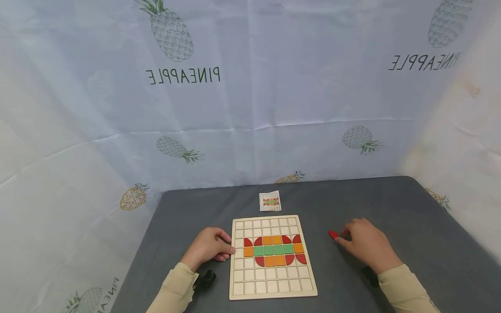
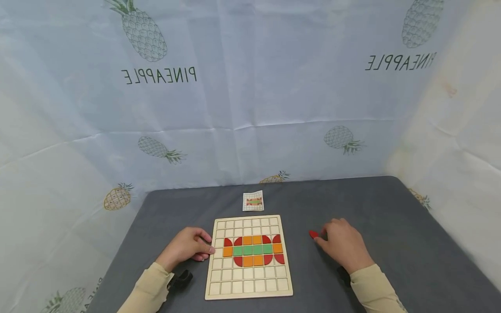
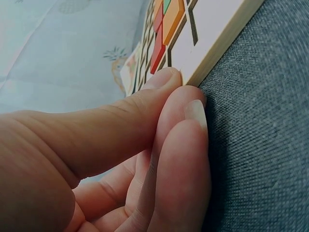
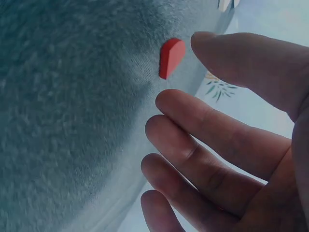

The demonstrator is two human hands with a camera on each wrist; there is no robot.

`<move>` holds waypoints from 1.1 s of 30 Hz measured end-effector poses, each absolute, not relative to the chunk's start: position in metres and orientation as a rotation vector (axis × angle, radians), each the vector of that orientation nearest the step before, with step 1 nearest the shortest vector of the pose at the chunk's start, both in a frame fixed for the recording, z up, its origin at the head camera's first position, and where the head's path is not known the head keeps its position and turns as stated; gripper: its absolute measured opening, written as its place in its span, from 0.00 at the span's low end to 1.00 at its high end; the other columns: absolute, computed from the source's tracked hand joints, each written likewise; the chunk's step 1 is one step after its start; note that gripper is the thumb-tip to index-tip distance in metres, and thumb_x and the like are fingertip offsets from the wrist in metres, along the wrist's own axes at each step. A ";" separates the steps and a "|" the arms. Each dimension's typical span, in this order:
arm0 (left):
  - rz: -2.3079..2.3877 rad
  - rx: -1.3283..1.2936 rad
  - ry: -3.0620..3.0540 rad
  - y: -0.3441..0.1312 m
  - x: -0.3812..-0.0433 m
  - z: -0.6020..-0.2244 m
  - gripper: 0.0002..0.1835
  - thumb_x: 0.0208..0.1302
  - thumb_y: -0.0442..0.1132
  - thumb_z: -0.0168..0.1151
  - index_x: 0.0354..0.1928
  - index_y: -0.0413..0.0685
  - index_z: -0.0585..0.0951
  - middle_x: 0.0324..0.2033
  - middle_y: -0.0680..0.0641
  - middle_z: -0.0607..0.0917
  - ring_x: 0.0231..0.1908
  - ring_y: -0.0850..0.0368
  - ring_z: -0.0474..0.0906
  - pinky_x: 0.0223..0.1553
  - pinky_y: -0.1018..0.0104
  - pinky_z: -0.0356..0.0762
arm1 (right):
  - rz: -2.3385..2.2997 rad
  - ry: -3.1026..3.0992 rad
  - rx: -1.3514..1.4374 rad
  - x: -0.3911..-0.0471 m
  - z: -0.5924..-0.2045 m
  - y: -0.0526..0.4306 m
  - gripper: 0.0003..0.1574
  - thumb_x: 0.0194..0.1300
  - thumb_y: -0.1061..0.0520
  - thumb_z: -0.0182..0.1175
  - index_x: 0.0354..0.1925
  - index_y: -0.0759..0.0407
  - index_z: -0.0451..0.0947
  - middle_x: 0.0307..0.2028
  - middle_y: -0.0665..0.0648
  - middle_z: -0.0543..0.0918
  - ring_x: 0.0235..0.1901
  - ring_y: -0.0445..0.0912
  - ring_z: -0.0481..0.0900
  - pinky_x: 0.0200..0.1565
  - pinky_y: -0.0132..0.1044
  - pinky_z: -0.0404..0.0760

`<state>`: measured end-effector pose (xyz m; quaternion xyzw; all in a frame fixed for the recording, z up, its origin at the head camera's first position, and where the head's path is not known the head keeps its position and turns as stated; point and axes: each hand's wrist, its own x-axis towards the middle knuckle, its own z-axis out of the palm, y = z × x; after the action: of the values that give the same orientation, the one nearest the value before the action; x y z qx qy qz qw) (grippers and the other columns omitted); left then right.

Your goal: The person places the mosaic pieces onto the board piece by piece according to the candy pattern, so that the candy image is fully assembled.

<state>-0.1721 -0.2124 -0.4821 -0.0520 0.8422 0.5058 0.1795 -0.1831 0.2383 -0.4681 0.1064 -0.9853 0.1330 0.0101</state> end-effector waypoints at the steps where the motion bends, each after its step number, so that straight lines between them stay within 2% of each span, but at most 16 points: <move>1: 1.431 -0.146 2.379 -0.213 -0.172 -0.482 0.19 0.57 0.36 0.85 0.45 0.38 0.85 0.28 0.46 0.91 0.25 0.59 0.87 0.30 0.62 0.91 | 0.417 -3.086 0.328 -0.184 -0.469 0.238 0.13 0.60 0.48 0.81 0.32 0.55 0.90 0.32 0.51 0.85 0.36 0.49 0.81 0.35 0.51 0.87; 10: 1.451 -0.142 2.367 -0.211 -0.171 -0.481 0.20 0.57 0.36 0.85 0.45 0.37 0.84 0.28 0.45 0.91 0.25 0.59 0.87 0.30 0.61 0.91 | 0.380 -3.085 0.374 -0.191 -0.474 0.228 0.15 0.59 0.48 0.82 0.33 0.57 0.90 0.30 0.50 0.82 0.33 0.45 0.77 0.33 0.48 0.84; 27: 1.441 -0.152 2.373 -0.211 -0.172 -0.479 0.19 0.57 0.36 0.84 0.45 0.39 0.85 0.28 0.46 0.91 0.25 0.59 0.88 0.30 0.62 0.91 | 0.472 -3.058 0.508 -0.207 -0.480 0.224 0.10 0.59 0.52 0.82 0.33 0.51 0.89 0.32 0.47 0.83 0.37 0.45 0.79 0.40 0.49 0.86; 33: 1.449 -0.153 2.370 -0.213 -0.171 -0.481 0.19 0.57 0.36 0.85 0.45 0.38 0.85 0.28 0.46 0.91 0.24 0.59 0.87 0.29 0.62 0.90 | 0.530 -3.035 0.552 -0.207 -0.475 0.204 0.10 0.59 0.52 0.82 0.32 0.47 0.88 0.32 0.45 0.82 0.38 0.43 0.78 0.40 0.46 0.85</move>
<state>-0.1712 -0.2126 -0.4812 -0.0542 0.8382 0.5124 0.1788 -0.2070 0.2038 -0.4749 0.1763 -0.9697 0.1693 0.0058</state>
